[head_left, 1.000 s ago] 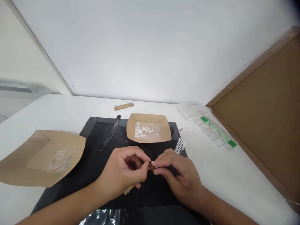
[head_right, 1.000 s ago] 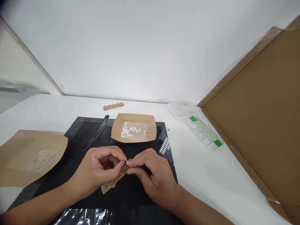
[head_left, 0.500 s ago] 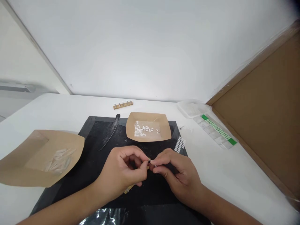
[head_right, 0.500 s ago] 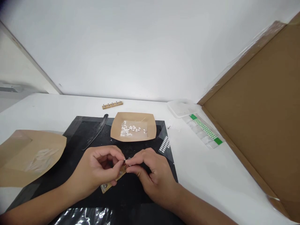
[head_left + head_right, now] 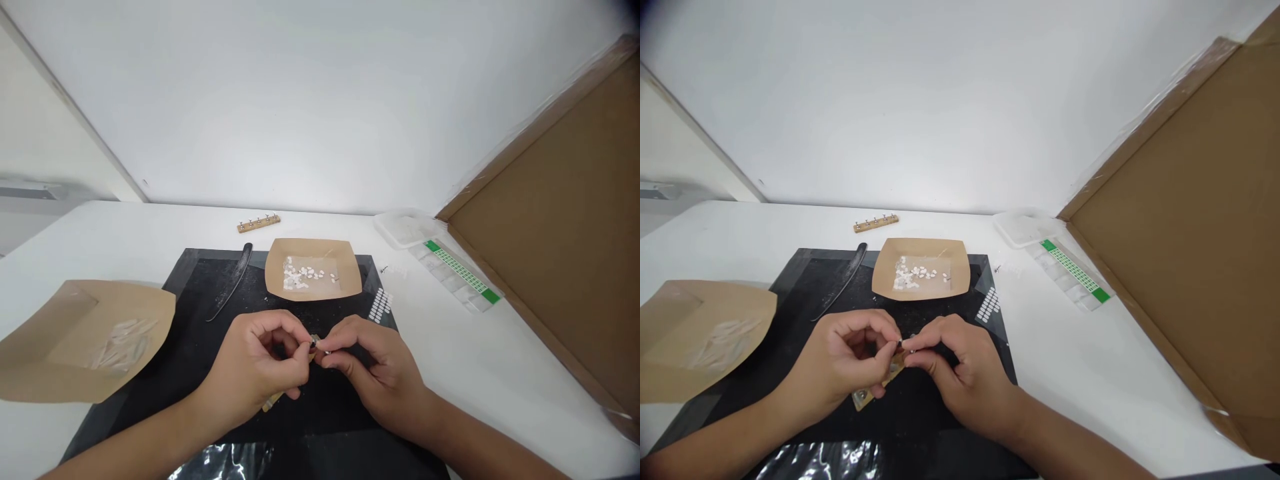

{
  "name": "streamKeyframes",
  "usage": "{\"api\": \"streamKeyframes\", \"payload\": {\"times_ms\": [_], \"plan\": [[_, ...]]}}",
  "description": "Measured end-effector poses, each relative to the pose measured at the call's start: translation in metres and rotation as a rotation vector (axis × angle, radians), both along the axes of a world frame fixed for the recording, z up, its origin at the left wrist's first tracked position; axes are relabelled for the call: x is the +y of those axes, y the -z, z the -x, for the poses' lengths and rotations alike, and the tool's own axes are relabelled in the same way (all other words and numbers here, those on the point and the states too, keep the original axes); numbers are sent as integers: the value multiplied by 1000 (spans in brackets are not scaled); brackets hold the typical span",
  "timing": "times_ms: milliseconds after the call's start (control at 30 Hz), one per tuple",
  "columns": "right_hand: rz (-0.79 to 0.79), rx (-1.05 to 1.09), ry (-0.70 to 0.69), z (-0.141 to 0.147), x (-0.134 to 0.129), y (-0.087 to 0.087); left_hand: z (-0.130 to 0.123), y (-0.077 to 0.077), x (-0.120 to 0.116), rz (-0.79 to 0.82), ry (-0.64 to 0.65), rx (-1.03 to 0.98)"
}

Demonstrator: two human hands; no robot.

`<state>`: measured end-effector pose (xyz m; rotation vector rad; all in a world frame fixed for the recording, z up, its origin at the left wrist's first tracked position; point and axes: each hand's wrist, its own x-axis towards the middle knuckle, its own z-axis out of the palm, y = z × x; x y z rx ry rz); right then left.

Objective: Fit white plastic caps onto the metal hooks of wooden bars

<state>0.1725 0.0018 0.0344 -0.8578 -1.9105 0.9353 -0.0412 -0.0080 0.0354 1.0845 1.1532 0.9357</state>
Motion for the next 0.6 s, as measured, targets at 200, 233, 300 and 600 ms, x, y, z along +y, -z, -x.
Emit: {"api": "streamKeyframes", "payload": {"times_ms": [200,233,300,600], "plan": [[65,35,-9,2,0,0,0,-4,-1,21,4,17],[73,41,-12,2,0,0,0,-4,-1,22,3,22],[86,48,-16,2,0,0,1,-2,-1,24,5,35],[232,116,-59,5,0,-1,1,0,-3,69,30,3]]}}
